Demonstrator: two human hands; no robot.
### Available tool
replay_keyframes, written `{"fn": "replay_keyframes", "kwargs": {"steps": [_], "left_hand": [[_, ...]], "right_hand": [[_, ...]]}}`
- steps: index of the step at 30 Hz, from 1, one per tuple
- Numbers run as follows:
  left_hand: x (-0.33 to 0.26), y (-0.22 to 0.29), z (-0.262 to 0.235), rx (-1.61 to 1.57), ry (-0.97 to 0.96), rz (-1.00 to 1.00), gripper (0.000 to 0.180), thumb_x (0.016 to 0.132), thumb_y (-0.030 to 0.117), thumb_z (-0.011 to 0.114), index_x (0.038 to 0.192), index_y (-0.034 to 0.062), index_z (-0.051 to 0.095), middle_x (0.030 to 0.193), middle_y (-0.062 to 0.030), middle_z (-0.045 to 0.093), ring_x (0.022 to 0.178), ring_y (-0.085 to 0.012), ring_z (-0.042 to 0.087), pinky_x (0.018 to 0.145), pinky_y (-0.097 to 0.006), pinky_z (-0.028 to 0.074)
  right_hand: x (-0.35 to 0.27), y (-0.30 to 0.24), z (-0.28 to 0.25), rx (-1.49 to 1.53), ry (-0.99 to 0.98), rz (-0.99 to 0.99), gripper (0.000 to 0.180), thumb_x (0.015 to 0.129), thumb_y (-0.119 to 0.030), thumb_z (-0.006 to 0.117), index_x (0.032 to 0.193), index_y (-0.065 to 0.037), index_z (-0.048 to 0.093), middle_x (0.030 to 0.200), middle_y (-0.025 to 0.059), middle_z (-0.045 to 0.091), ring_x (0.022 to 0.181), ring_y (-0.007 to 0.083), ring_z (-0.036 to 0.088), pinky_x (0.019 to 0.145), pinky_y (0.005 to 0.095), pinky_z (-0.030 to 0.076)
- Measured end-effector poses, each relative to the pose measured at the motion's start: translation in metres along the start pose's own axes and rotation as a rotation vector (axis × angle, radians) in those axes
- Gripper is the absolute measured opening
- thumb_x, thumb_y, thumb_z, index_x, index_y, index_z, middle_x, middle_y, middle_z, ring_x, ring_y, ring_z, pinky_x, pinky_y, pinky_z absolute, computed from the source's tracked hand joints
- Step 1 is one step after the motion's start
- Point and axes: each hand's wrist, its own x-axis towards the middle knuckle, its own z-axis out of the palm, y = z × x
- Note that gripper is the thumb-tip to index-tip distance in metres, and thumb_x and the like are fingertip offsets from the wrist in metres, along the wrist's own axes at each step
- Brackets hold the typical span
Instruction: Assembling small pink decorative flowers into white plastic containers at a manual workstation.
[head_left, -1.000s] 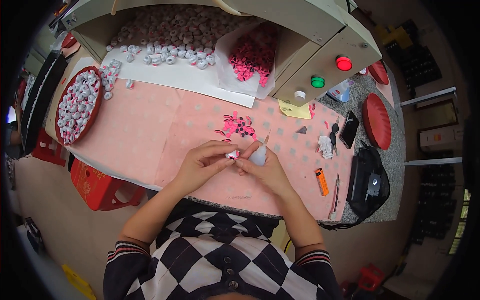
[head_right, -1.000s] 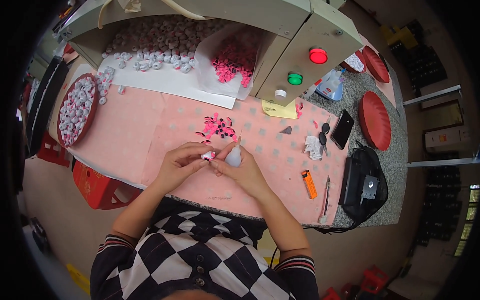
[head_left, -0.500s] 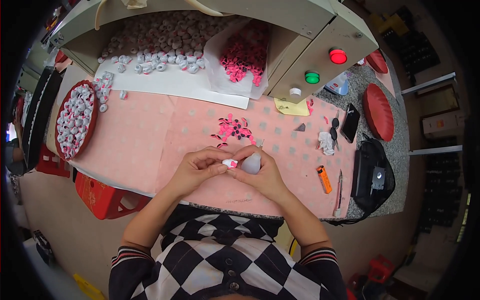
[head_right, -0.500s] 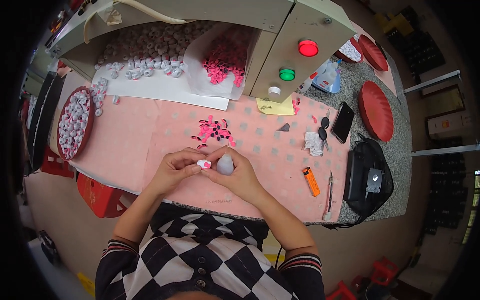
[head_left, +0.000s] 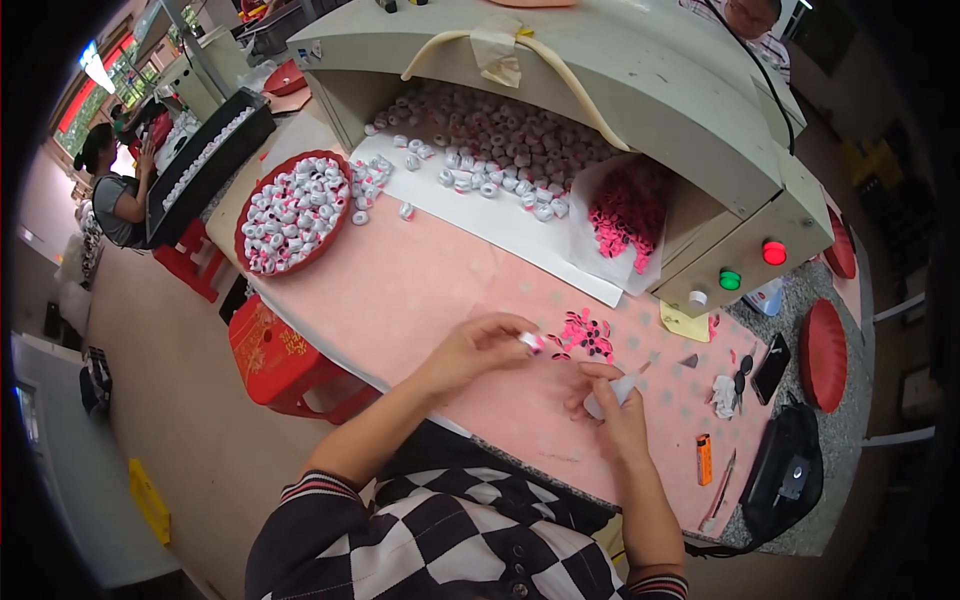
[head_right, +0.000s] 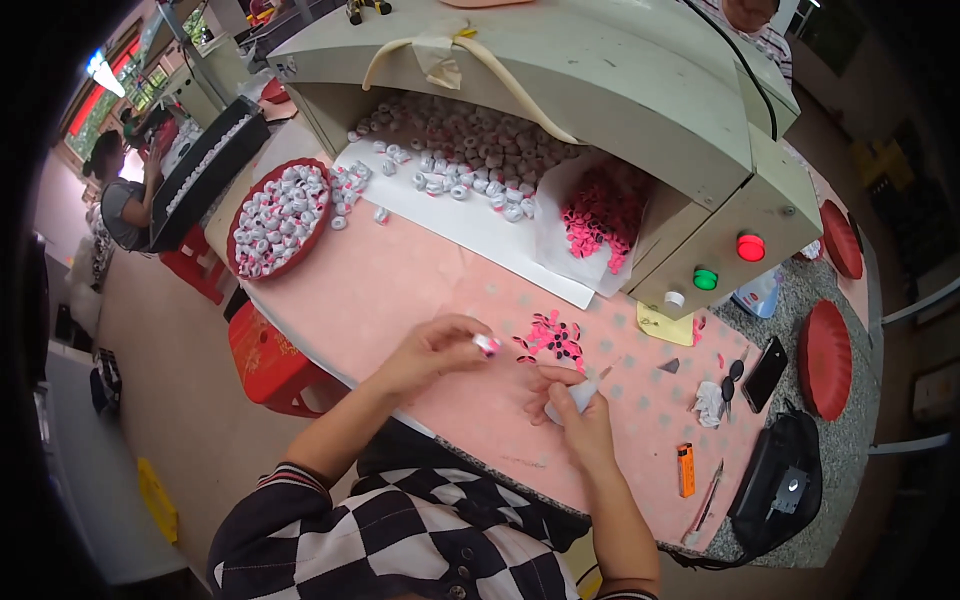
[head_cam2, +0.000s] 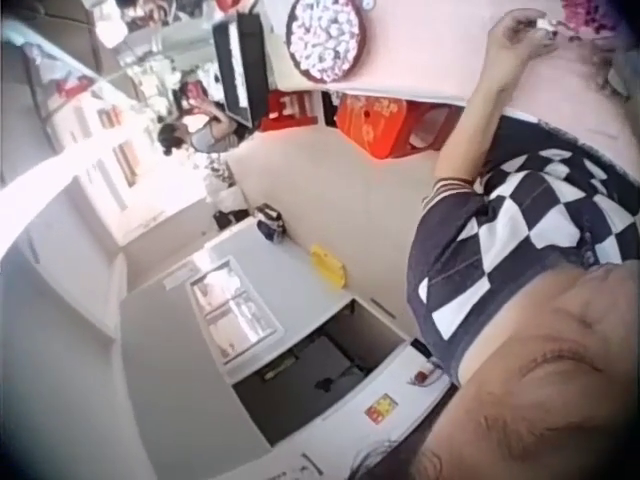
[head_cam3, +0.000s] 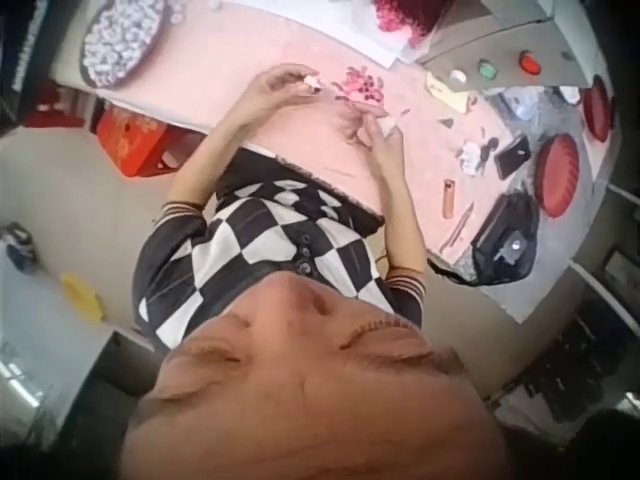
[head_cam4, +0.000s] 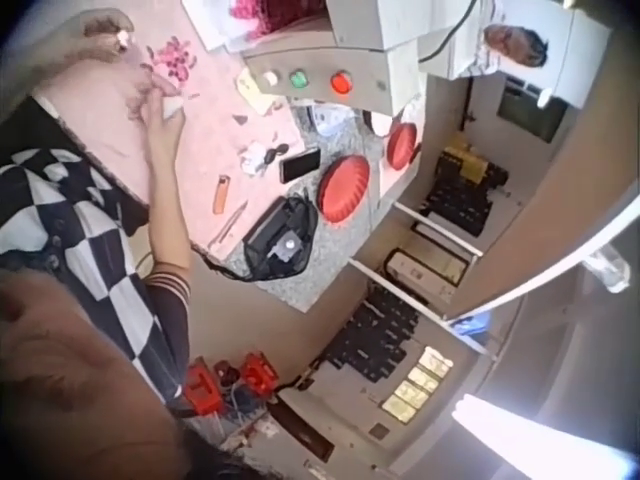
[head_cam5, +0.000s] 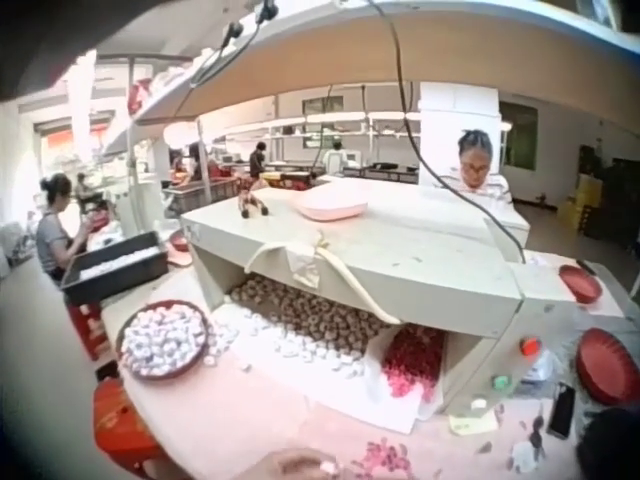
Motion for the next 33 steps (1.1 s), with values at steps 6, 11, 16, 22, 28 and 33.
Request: {"fn": "replay_keyframes", "kwargs": {"steps": [6,11,16,22,28,33], "left_hand": [[-0.003,0.111,-0.118,0.867,0.784,0.704,0.035,0.087,0.005,0.061,0.121,0.0028,0.053,0.114,-0.0109,0.057,0.102,-0.0192,0.058,0.085,-0.030,0.051],[0.036,0.112,-0.149,1.413,0.817,0.706,0.050,0.084,0.009,0.063,0.130,0.0020,0.046,0.119,-0.0206,0.052,0.109,-0.0352,0.051,0.093,-0.041,0.042],[0.062,0.068,-0.166,1.425,0.675,0.439,0.030,0.082,0.007,0.065,0.111,0.0005,0.061,0.103,-0.0175,0.057,0.080,-0.0244,0.057,0.072,-0.034,0.048],[0.053,0.045,-0.116,0.986,0.453,0.350,0.035,0.082,0.002,0.063,0.114,0.0068,0.051,0.088,-0.0048,0.060,0.075,-0.0088,0.054,0.061,-0.024,0.044],[0.029,0.005,-0.016,0.155,0.072,-0.007,0.035,0.086,0.003,0.062,0.121,0.0046,0.056,0.110,-0.0062,0.063,0.091,-0.0092,0.058,0.068,-0.023,0.049],[0.021,-0.023,0.007,0.192,0.027,0.043,0.036,0.087,0.001,0.061,0.122,0.0018,0.056,0.116,-0.0087,0.062,0.099,-0.0135,0.061,0.082,-0.028,0.053]], "right_hand": [[0.004,-0.010,-0.010,-0.095,0.042,0.046,0.023,0.093,-0.019,0.057,0.106,-0.001,0.055,0.088,0.0073,0.061,0.070,0.0096,0.059,0.055,0.0213,0.046],[0.003,-0.001,0.006,-0.310,0.114,-0.056,0.016,0.089,-0.010,0.061,0.099,-0.003,0.051,0.090,0.0048,0.062,0.076,0.0078,0.058,0.059,0.0217,0.047],[0.000,0.013,-0.014,-0.359,0.051,-0.152,0.016,0.089,-0.007,0.061,0.101,-0.003,0.051,0.089,0.0038,0.060,0.076,0.0075,0.057,0.061,0.0220,0.046],[0.001,0.015,-0.009,-0.293,0.193,-0.222,0.014,0.090,-0.008,0.055,0.103,-0.005,0.050,0.078,0.0005,0.054,0.064,0.0056,0.049,0.054,0.0201,0.039],[0.008,0.020,-0.016,-0.276,0.284,-0.357,0.010,0.093,-0.012,0.050,0.101,-0.006,0.047,0.076,0.0005,0.051,0.058,0.0051,0.045,0.051,0.0197,0.038],[0.013,0.028,-0.016,-0.272,0.285,-0.546,0.018,0.087,-0.006,0.063,0.100,-0.002,0.051,0.086,0.0028,0.054,0.071,0.0075,0.050,0.063,0.0206,0.042]]}}
